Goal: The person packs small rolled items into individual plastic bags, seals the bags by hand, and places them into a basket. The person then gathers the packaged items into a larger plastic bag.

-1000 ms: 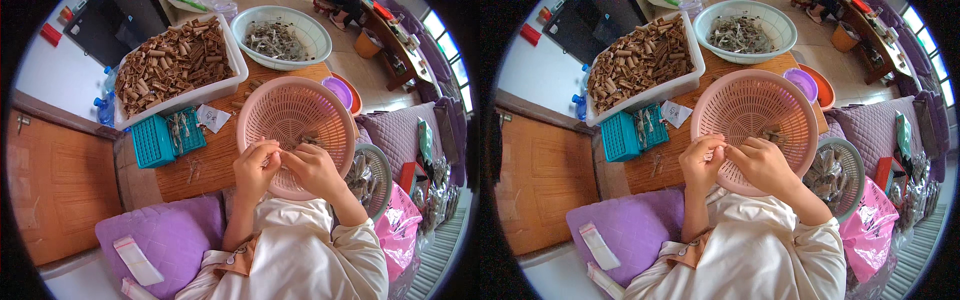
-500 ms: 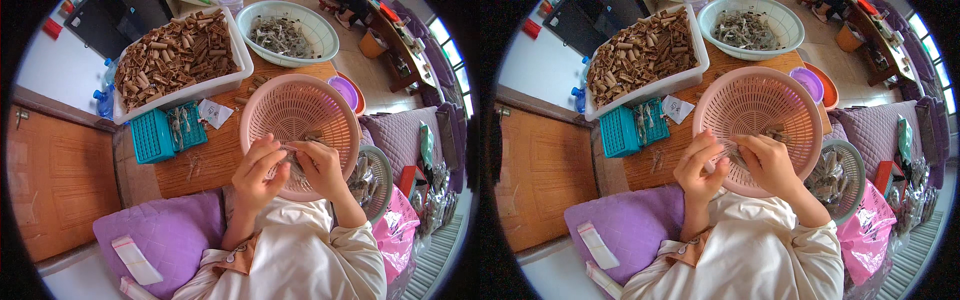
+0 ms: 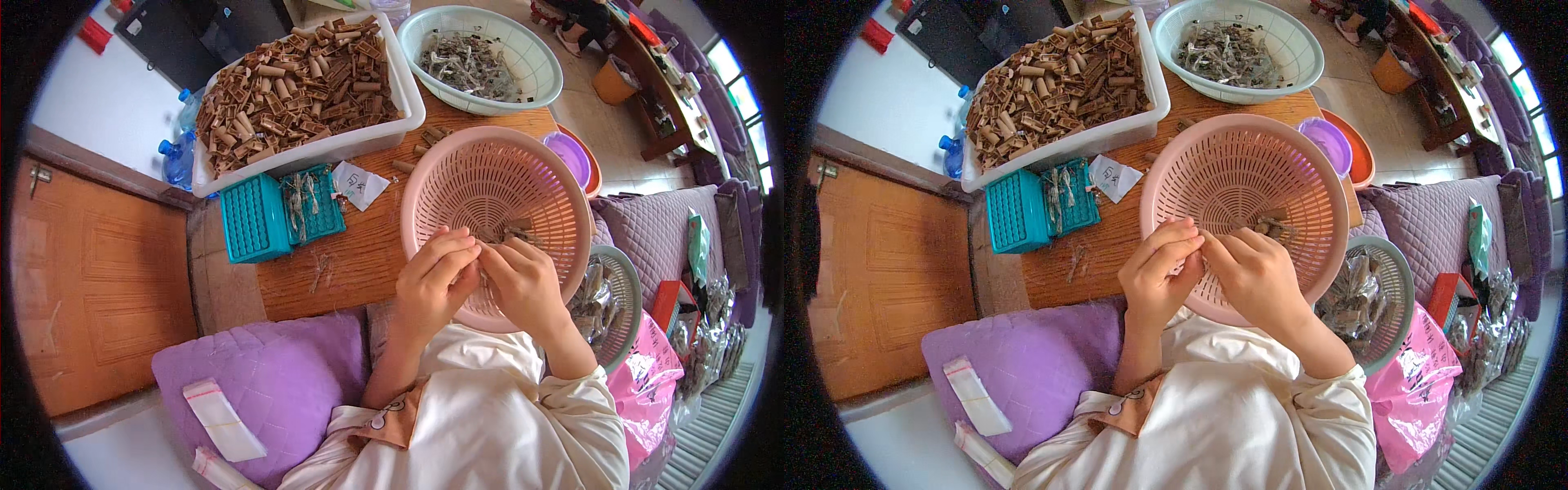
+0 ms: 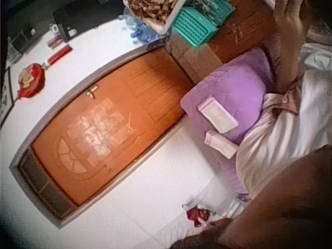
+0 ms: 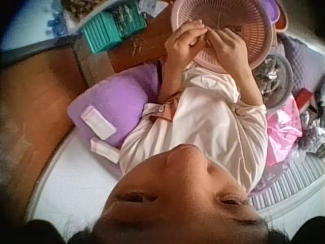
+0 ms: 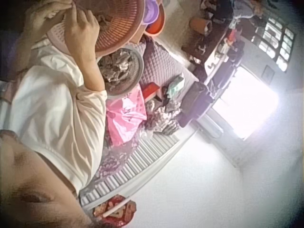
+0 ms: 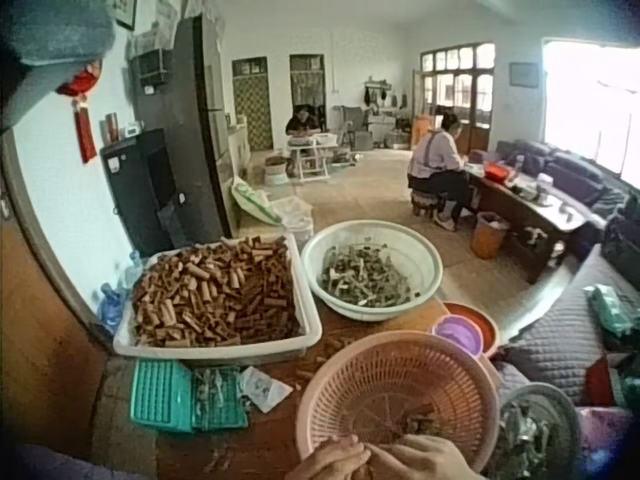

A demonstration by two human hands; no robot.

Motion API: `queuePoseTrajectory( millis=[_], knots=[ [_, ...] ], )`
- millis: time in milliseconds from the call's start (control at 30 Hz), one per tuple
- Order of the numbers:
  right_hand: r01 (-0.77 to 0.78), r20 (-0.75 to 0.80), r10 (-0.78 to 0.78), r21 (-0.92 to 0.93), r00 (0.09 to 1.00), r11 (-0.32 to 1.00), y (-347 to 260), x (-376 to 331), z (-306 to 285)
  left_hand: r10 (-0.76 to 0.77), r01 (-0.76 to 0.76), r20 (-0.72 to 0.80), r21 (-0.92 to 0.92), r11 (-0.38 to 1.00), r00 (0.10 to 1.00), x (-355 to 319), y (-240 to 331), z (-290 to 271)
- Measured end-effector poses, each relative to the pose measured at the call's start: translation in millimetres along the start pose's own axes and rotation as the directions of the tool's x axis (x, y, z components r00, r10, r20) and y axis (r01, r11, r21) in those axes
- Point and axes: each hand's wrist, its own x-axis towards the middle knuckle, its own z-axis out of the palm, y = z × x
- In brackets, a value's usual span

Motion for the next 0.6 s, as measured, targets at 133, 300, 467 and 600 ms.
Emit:
queuePoseTrajectory(
  millis=[133, 300, 467, 600],
  knots=[
    [-0.005, 0.028, 0.004, 0.022, 1.000, 1.000, 0, -5, 3, -0.102, 0.103, 0.036, -0.032, 0.994, 0.994, 0, -2, 1],
    [-0.016, 0.038, 0.014, 0.072, 0.999, 0.997, -8, -4, -2, -0.357, 0.334, -0.094, -0.197, 0.922, 0.929, -6, -26, -9],
    [-0.084, -0.019, 0.093, 0.288, 0.995, 0.954, -6, -7, -2, -0.691, 0.214, -0.291, -0.810, 0.546, 0.662, -7, -71, -38],
    [-0.247, -0.073, 0.304, 0.419, 0.950, 0.874, -6, -2, -3, -0.628, 0.183, -0.314, -0.780, 0.598, 0.712, -8, -64, -42]
  ],
)
